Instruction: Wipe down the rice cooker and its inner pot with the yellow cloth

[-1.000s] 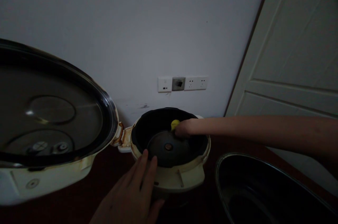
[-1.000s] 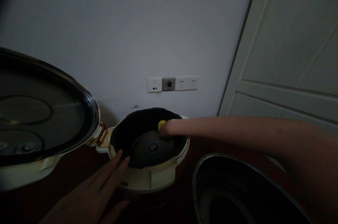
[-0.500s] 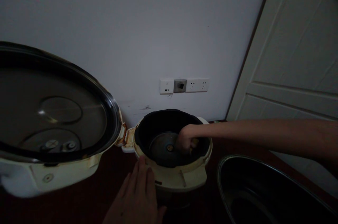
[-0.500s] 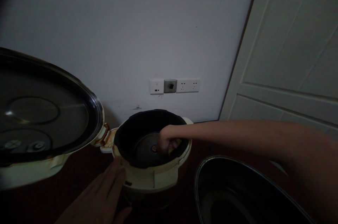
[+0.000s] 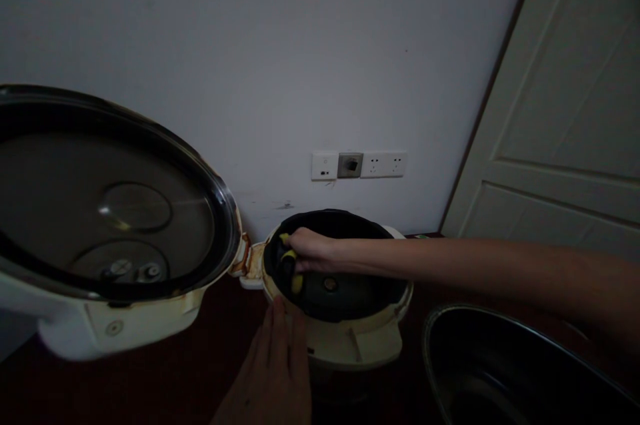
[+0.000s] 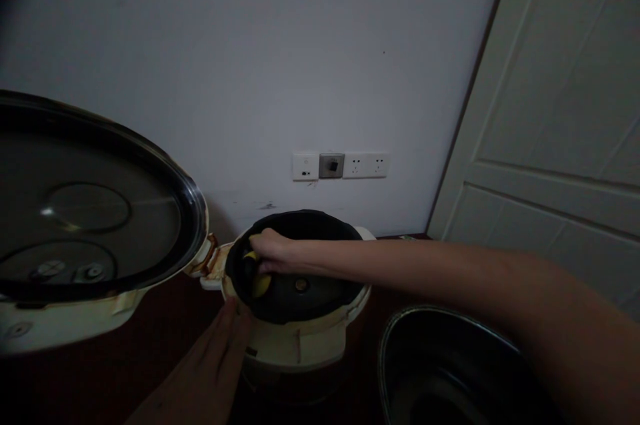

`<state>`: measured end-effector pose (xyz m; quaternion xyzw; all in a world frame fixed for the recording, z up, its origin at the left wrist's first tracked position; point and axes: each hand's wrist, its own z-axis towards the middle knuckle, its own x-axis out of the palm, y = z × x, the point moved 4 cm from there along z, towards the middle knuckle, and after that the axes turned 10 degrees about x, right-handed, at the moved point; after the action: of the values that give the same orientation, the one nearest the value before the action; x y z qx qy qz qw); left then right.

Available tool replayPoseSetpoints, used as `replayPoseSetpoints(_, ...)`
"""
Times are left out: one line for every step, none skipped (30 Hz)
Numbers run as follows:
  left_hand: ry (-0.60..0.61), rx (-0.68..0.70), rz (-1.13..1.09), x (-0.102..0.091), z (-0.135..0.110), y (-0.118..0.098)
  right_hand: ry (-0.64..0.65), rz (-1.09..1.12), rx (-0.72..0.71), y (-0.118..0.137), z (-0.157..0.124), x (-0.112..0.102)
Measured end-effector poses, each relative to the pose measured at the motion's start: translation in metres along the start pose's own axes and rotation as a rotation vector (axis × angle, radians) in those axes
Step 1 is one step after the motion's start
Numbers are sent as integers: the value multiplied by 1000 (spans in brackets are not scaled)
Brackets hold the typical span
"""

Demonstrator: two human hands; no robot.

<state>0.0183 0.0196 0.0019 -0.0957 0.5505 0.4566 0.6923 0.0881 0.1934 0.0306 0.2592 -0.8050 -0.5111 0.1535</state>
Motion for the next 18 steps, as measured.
replayPoseSetpoints(9,8,6,-1,0,0,-38,30,-11,6,-1,1)
replayPoseSetpoints(17,13,6,-1,1,0,-79,49,-21,10,-2,1)
replayPoseSetpoints(23,14,4,-2,1,0,-117,54,-31,13,-4,1)
replayPoseSetpoints(26,10,-1,-3,1,0,-146,48,-41,13,-6,2)
replayPoseSetpoints(31,7,-9,-4,0,1,-160,34,-53,12,-9,4)
replayPoseSetpoints(33,5,-18,-5,0,1,-155,15,-62,9,-13,6)
replayPoseSetpoints(35,3,-28,-6,0,1,-131,-6,-72,6,-19,8)
replayPoseSetpoints(37,2,-39,-8,0,1,-95,-28,-82,3,-25,10)
replayPoseSetpoints(39,2,-51,-9,-1,1,-49,-52,-89,-1,-32,11)
replayPoseSetpoints(41,1,-63,-10,0,2,1,-78,-92,-4,-40,11)
replayPoseSetpoints(41,0,-75,-11,0,2,52,-113,-87,-6,-48,8)
replayPoseSetpoints(41,-2,-87,-12,0,3,102,-158,-72,-8,-56,5)
replayPoseSetpoints(43,-1,-99,-13,1,3,152,-212,-50,-9,-64,-1)
replayPoseSetpoints(46,3,-110,-13,2,4,199,-273,-23,-10,-72,-8)
replayPoseSetpoints(53,7,-118,-12,3,5,244,-338,6,-11,-78,-16)
replayPoseSetpoints(63,12,-125,-12,4,5,283,-405,34,-11,-84,-25)
replayPoseSetpoints(80,16,-132,-11,4,6,318,-480,63,-11,-88,-34)
replayPoseSetpoints(101,15,-140,-10,5,6,349,-564,94,-11,-92,-43)
